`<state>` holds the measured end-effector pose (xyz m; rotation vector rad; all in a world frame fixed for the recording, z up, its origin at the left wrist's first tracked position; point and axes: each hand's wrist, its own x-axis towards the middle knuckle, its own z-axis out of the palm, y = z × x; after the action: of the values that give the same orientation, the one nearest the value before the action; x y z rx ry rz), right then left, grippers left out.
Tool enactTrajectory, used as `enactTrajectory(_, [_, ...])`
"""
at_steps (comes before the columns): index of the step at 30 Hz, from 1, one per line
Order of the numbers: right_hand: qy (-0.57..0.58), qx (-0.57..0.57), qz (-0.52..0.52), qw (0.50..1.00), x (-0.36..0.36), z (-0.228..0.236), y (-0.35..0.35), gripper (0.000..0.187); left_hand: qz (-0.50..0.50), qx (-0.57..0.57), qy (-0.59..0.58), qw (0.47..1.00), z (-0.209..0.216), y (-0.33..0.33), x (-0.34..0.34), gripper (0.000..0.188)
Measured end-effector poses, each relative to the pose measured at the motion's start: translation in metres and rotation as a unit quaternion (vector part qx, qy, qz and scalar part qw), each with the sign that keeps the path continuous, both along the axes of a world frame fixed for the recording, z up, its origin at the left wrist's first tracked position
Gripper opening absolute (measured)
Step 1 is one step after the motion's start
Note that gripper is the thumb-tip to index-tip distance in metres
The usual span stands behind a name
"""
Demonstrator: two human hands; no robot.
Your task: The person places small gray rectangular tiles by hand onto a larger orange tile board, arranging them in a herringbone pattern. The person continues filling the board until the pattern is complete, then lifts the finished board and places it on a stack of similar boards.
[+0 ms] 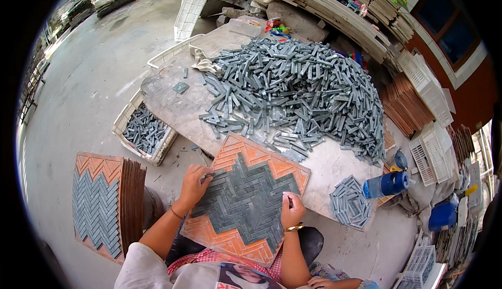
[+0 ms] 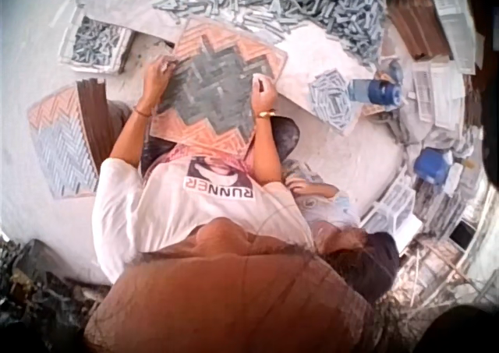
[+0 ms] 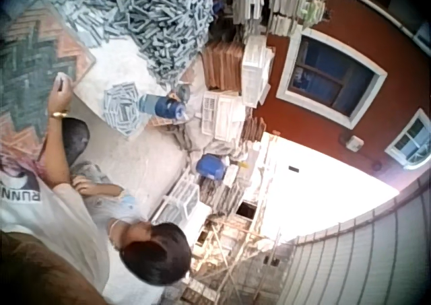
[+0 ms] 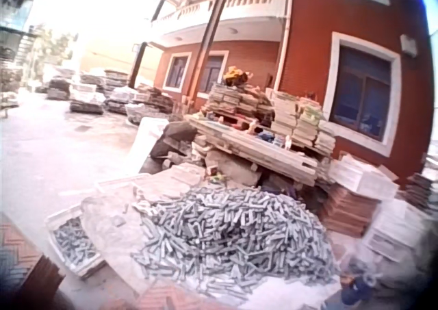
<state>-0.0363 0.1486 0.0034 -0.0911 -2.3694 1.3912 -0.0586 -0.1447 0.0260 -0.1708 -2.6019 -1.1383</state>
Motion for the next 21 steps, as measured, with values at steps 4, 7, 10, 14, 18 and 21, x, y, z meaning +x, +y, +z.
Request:
enactTrajectory(4, [0.025,0.031,0.009,0.999,-0.001,-0.002,0.004,0.008,-0.004,-0.013,-0.019,1.0,-0.001,0.006,-0.014,0.016])
enactTrajectory(7, [0.043,0.049,0.005,0.998,-0.003,-0.003,0.005,0.008,-0.003,0.015,-0.037,0.999,0.0,0.012,-0.019,0.015])
enactTrajectory(10, [0.055,0.052,-0.001,0.997,-0.002,-0.005,0.006,0.008,0.011,0.041,-0.06,0.997,0.003,0.019,-0.018,0.014])
enactTrajectory(14, [0.055,0.042,-0.001,0.998,-0.002,-0.003,0.004,0.008,0.028,0.023,-0.01,0.999,-0.002,0.019,-0.017,0.013])
enactTrajectory(18, [0.047,0.045,0.007,0.998,-0.002,-0.004,0.003,0.008,0.028,0.01,0.01,1.0,-0.012,0.025,-0.024,0.011])
enactTrajectory(21, [0.026,0.043,0.007,0.999,0.001,-0.002,0.004,0.007,0.02,-0.018,0.029,0.999,-0.016,0.024,-0.027,0.009])
